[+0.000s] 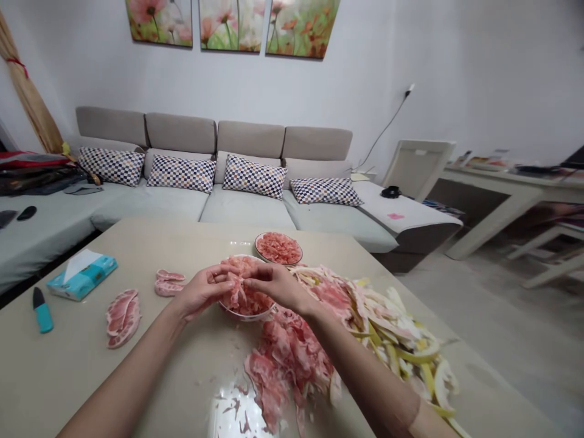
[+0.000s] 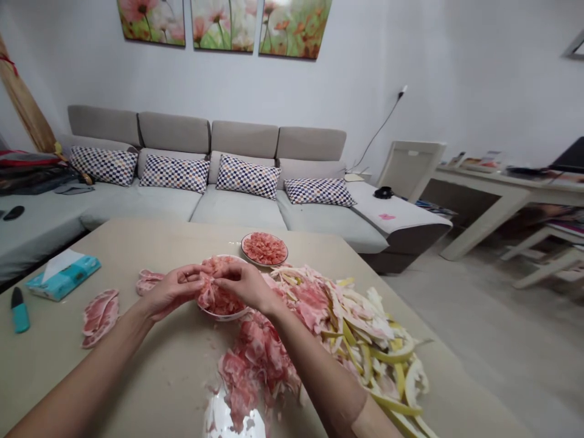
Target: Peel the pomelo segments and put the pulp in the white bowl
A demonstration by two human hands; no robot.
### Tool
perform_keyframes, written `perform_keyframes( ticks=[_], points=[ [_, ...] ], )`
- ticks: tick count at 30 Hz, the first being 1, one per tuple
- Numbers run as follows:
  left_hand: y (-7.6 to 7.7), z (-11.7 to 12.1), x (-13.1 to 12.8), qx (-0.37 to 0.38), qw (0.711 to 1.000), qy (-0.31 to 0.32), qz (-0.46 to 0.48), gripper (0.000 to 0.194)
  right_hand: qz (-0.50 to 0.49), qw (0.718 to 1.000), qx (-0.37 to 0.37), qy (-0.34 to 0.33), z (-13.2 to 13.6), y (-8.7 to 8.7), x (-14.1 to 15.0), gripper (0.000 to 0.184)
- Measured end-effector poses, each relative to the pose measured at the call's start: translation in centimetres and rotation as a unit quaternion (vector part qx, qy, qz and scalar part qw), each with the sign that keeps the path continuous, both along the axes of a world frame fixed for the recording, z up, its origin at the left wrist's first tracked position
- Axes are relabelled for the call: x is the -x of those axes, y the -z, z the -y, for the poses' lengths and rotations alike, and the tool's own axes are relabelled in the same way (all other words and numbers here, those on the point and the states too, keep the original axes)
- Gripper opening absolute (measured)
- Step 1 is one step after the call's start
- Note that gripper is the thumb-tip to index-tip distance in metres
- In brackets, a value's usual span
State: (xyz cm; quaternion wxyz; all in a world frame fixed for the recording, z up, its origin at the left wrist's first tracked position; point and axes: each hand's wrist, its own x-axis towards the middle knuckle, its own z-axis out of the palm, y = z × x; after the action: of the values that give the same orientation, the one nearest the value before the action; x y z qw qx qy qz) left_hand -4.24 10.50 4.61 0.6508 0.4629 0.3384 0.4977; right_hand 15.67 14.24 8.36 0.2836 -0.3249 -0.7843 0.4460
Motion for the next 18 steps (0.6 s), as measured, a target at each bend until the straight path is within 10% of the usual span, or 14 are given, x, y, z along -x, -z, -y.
perform_keyframes(
  ticks=[18],
  points=[
    [-0.3, 0.1, 1.3, -0.019, 0.999, -0.021, -0.042, 0.035, 0.043, 0.99, -0.026, 0.133, -1.9, -0.2, 0.1, 0.02]
  ],
)
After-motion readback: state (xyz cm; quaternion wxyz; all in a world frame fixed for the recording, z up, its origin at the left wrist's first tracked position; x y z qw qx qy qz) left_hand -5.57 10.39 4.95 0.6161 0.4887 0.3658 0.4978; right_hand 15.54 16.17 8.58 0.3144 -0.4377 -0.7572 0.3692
